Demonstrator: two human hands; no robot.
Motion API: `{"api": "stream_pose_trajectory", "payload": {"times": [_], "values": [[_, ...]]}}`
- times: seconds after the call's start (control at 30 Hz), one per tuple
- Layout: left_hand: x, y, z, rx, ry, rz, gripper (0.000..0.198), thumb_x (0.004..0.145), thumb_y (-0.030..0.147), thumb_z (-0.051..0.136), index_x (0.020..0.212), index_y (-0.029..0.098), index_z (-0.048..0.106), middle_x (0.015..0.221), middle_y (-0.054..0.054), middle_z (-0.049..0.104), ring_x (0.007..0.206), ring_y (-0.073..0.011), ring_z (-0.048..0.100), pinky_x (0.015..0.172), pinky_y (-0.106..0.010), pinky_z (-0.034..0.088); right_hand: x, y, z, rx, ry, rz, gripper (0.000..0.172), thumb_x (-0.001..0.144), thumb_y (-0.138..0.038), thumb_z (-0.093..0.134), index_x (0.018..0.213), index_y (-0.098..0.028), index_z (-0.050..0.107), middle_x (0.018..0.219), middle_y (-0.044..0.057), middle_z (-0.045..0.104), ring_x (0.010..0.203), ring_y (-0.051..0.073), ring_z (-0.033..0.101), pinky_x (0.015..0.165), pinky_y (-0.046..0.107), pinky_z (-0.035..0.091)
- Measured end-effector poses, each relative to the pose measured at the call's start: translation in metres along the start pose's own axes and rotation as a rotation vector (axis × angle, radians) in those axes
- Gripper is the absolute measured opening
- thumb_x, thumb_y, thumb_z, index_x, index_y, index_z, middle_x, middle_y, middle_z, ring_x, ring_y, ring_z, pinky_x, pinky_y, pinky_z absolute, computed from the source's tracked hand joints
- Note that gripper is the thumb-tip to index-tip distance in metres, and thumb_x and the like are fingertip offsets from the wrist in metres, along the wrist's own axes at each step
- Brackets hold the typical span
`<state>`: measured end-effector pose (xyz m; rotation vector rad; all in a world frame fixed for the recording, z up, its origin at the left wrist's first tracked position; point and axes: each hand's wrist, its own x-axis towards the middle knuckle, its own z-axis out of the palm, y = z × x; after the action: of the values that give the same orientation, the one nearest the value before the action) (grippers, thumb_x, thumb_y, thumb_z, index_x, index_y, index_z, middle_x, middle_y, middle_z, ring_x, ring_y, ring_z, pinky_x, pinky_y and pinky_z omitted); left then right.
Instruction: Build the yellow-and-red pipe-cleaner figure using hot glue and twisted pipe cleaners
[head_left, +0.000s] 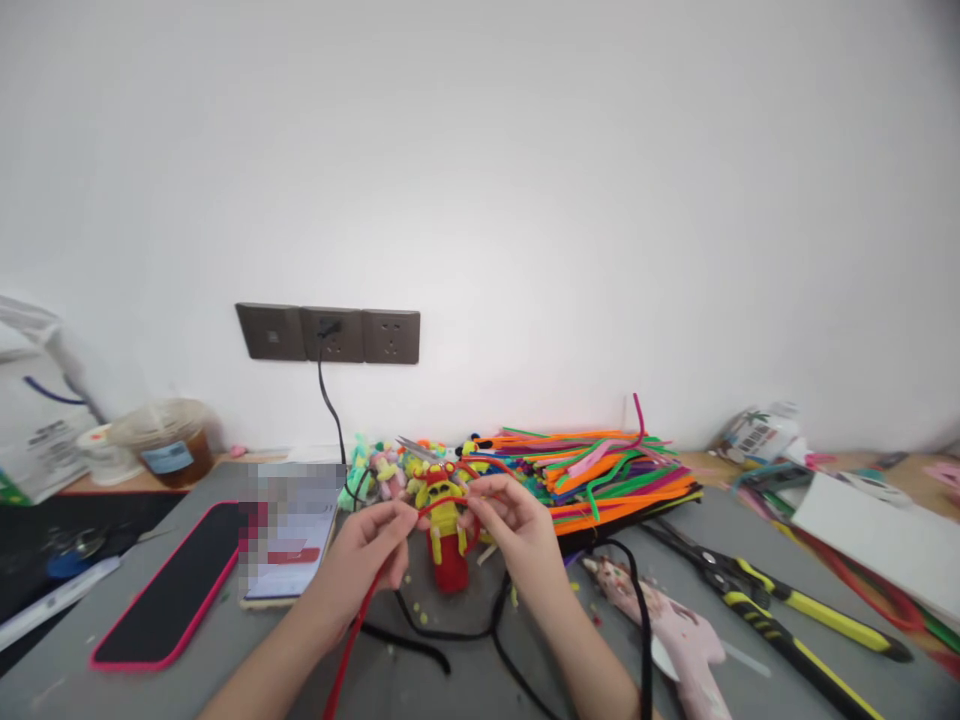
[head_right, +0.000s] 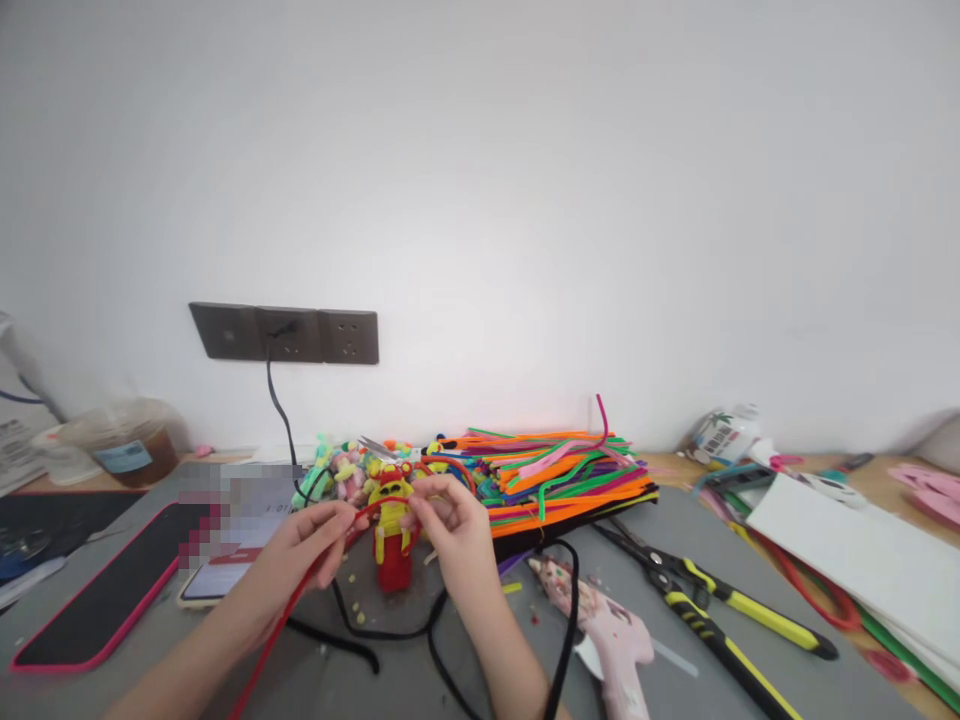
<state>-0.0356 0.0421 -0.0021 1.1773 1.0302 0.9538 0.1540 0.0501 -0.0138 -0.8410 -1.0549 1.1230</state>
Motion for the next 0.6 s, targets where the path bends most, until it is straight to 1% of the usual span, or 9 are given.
{"api": "stream_pose_trajectory", "payload": {"times": [0.07, 0.1, 0.2, 0.27, 0.33, 0.43, 0.5, 0.6], "values": [[0.0026, -0.0032, -0.0033, -0.05, 0.048, -0.001, 0.05, 0.075, 0.065, 0.07, 0.073, 0.015, 0.058, 0.038, 0.006, 0.045, 0.041, -0.0047, 0.03, 0.044, -0.017, 0.023, -0.0015, 0.0011, 0.0001, -0.007, -0.048, 0.01, 0.034, 0.07, -0.047, 0.084, 0.081, -0.018, 0.068, 0.064, -0.002, 0.066, 0.054, 0.012, 0.064, 0.054, 0.022, 0.05], [0.0039, -0.0047, -0.0045, -0.078, 0.062, -0.008, 0.05, 0.074, 0.064, 0.071, 0.076, 0.015, 0.06, 0.037, 0.007, 0.044, 0.04, -0.0043, 0.029, 0.044, -0.017, 0.023, -0.0021, 0.0012, 0.0, -0.012, -0.071, 0.015, 0.034, 0.071, -0.047, 0.083, 0.082, -0.018, 0.068, 0.062, -0.002, 0.065, 0.053, 0.012, 0.064, 0.053, 0.022, 0.049], [0.0075, -0.0068, -0.0072, -0.183, 0.093, -0.034, 0.052, 0.07, 0.062, 0.076, 0.092, 0.016, 0.063, 0.037, 0.01, 0.042, 0.037, -0.0035, 0.024, 0.041, -0.016, 0.016, -0.003, 0.0005, -0.0008, -0.029, -0.129, 0.031, 0.035, 0.074, -0.048, 0.081, 0.084, -0.018, 0.068, 0.056, -0.002, 0.062, 0.05, 0.013, 0.062, 0.052, 0.023, 0.047], [0.0091, -0.0055, -0.0081, -0.257, 0.115, -0.017, 0.054, 0.067, 0.06, 0.079, 0.095, 0.017, 0.063, 0.039, 0.01, 0.043, 0.035, -0.0023, 0.022, 0.04, -0.016, 0.013, -0.0033, 0.0, -0.0012, -0.035, -0.137, 0.04, 0.035, 0.075, -0.049, 0.08, 0.085, -0.018, 0.068, 0.056, -0.002, 0.062, 0.048, 0.013, 0.06, 0.047, 0.023, 0.044], [0.0095, -0.0029, -0.0086, -0.315, 0.129, 0.017, 0.051, 0.067, 0.057, 0.081, 0.093, 0.018, 0.063, 0.047, 0.009, 0.049, 0.034, -0.0001, 0.023, 0.04, -0.016, 0.016, -0.0037, 0.0003, -0.0012, -0.036, -0.13, 0.042, 0.034, 0.075, -0.048, 0.08, 0.085, -0.018, 0.067, 0.06, -0.001, 0.063, 0.045, 0.011, 0.058, 0.044, 0.022, 0.041], [0.0084, -0.0002, -0.0092, -0.37, 0.135, 0.058, 0.042, 0.072, 0.05, 0.081, 0.092, 0.017, 0.064, 0.062, 0.006, 0.059, 0.036, 0.0027, 0.028, 0.043, -0.015, 0.024, -0.0047, 0.0021, 0.0002, -0.023, -0.135, 0.053, 0.035, 0.073, -0.048, 0.081, 0.084, -0.018, 0.067, 0.068, 0.001, 0.066, 0.043, 0.009, 0.055, 0.044, 0.022, 0.041], [0.0076, -0.0004, -0.0095, -0.399, 0.154, 0.079, 0.039, 0.073, 0.048, 0.081, 0.092, 0.017, 0.066, 0.067, 0.004, 0.063, 0.036, 0.0035, 0.03, 0.044, -0.015, 0.028, -0.0054, 0.0033, 0.0018, -0.02, -0.163, 0.083, 0.038, 0.072, -0.05, 0.081, 0.084, -0.018, 0.065, 0.064, 0.0, 0.064, 0.042, 0.009, 0.054, 0.043, 0.021, 0.039], [0.0077, -0.0019, -0.0098, -0.43, 0.186, 0.108, 0.04, 0.071, 0.048, 0.082, 0.092, 0.017, 0.068, 0.07, 0.002, 0.066, 0.036, 0.0036, 0.031, 0.043, -0.014, 0.028, -0.0062, 0.0038, 0.0048, -0.035, -0.227, 0.146, 0.043, 0.073, -0.055, 0.079, 0.089, -0.017, 0.064, 0.053, -0.004, 0.058, 0.042, 0.01, 0.054, 0.044, 0.02, 0.039]]}}
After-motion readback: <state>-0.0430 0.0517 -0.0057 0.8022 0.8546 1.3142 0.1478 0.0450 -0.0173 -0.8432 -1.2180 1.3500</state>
